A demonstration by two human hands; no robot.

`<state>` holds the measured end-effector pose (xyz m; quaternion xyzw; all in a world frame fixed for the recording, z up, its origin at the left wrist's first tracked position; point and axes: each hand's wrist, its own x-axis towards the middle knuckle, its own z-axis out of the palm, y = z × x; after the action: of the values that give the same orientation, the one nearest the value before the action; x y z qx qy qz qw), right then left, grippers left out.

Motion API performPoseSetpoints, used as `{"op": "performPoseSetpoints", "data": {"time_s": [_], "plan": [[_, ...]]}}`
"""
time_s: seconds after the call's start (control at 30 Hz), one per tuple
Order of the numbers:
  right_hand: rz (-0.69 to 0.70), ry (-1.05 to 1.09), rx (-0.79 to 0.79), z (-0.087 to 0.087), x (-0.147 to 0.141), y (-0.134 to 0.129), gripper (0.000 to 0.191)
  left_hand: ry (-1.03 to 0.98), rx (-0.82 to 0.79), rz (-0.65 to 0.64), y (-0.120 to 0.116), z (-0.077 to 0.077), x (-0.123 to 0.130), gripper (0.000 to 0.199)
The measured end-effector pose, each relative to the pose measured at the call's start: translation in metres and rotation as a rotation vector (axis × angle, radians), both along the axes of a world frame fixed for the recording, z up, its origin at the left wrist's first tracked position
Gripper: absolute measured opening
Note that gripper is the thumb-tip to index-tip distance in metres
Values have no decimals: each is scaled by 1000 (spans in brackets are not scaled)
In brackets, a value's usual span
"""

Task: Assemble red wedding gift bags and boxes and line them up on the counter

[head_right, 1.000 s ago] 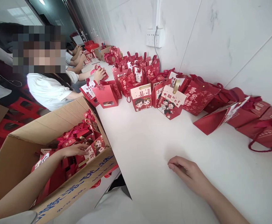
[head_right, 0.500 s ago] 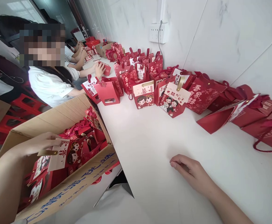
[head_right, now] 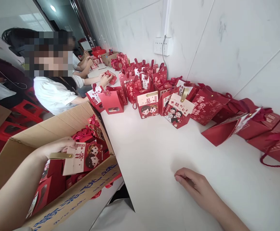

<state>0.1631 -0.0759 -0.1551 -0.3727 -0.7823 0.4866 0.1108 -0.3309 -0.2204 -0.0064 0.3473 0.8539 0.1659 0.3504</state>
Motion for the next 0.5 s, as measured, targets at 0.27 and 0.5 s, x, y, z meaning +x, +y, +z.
{"op": "performPoseSetpoints", "data": {"time_s": [0.27,0.5], "plan": [[5,-5,16,-4,4,-1,28,-347,-27,49,-1,-12,7,35],[22,13,38,-11,1,2,31,-295,-54,-221,7,-5,20,40]]}}
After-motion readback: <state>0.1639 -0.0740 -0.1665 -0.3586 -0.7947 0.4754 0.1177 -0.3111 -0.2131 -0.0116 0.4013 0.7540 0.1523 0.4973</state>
